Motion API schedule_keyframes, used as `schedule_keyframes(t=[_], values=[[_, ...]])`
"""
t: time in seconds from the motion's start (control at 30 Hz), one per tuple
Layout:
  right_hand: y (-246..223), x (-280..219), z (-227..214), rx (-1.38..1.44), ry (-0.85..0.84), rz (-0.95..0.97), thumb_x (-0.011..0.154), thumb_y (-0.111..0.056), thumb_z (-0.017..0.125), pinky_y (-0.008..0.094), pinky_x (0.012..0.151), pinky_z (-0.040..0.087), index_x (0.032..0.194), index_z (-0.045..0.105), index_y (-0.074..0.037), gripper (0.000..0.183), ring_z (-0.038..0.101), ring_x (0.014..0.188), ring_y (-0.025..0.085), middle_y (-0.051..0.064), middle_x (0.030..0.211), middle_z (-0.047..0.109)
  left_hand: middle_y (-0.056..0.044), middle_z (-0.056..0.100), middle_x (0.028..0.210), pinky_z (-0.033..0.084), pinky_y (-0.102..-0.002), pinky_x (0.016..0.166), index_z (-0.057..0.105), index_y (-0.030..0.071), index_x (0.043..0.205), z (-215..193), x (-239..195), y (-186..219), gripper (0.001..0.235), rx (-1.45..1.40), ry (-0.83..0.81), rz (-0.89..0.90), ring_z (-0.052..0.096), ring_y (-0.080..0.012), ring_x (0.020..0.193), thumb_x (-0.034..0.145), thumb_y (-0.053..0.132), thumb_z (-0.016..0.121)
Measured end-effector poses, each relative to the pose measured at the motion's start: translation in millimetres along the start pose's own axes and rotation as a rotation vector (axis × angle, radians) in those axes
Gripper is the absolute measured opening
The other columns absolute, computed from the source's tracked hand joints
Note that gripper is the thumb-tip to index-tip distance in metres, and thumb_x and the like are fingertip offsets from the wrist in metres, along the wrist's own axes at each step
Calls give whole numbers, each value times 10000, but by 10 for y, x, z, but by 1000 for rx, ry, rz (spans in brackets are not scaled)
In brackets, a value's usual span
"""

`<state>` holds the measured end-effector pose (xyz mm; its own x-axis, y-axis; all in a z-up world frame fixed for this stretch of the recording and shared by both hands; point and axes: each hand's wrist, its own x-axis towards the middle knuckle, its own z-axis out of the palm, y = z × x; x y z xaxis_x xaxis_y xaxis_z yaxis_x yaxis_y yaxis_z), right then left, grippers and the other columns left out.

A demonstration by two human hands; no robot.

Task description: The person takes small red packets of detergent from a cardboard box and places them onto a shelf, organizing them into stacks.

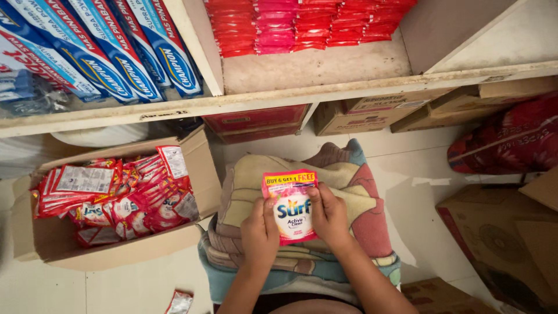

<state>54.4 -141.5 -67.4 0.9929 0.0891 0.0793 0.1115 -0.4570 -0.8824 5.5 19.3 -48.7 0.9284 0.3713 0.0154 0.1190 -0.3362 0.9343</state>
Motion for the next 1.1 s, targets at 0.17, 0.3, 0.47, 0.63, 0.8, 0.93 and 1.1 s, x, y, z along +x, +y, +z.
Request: schedule_keyframes(t=[0.17, 0.3, 0.47, 0.63, 0.8, 0.93, 1.1], values=[[-19, 68, 58, 28, 61, 10, 1059, -255, 559, 333, 474, 419, 833, 573, -33, 316, 488, 520, 108, 107, 592, 533, -151, 633, 625, 469, -388, 490, 699, 48, 995, -25, 121, 84, 297, -33, 8, -29, 628, -223, 498, 1050, 260, 499], [109, 136, 127, 74, 101, 68, 1063, -236, 609, 322, 505, 410, 839, 595, -9, 320, 431, 615, 95, 106, 616, 506, -133, 640, 648, 494, -354, 525, 701, 27, 980, 10, 189, 0, 278, -99, 32, -14, 591, -183, 543, 1044, 245, 541], [346, 323, 102, 267, 68, 152, 1005, -159, 652, 275, 623, 478, 1068, 702, -6, 173, 541, 721, 73, 13, 807, 658, -132, 688, 735, 535, -320, 597, 703, 17, 991, 120, 399, -407, 250, -140, 58, 114, 635, -186, 619, 1019, 226, 568], [500, 715, 118, 638, -127, 49, 961, -58, 626, 274, 895, 544, 1297, 597, 0, 343, 686, 1024, 111, 76, 1090, 751, -90, 770, 858, 586, -272, 684, 759, 65, 1071, 310, 990, -929, 206, -79, 164, 391, 759, -136, 754, 907, 179, 707], [370, 1382, -20, 551, -161, 38, 943, -39, 628, 282, 910, 554, 1378, 539, -19, 445, 692, 1046, 126, 87, 1137, 761, -87, 823, 928, 577, -284, 736, 739, 6, 1113, 347, 1670, -811, 237, -480, -66, 65, 734, -116, 813, 897, 96, 707], [31, 2056, -143, 295, -80, -162, 976, -86, 635, 277, 840, 560, 1337, 595, 5, 375, 672, 949, 113, 84, 1055, 752, -92, 778, 869, 567, -293, 668, 725, 9, 1052, 351, 2220, -270, 179, -499, -76, 40, 682, -105, 754, 905, 111, 722], [-240, 2998, -223, 148, 28, -286, 980, -153, 655, 285, 631, 500, 1271, 619, 10, 336, 563, 715, 96, 53, 820, 667, -96, 783, 851, 570, -319, 676, 708, 50, 1018, 262, 3080, 494, 148, -108, 40, 291, 739, -177, 724, 881, 105, 720]])
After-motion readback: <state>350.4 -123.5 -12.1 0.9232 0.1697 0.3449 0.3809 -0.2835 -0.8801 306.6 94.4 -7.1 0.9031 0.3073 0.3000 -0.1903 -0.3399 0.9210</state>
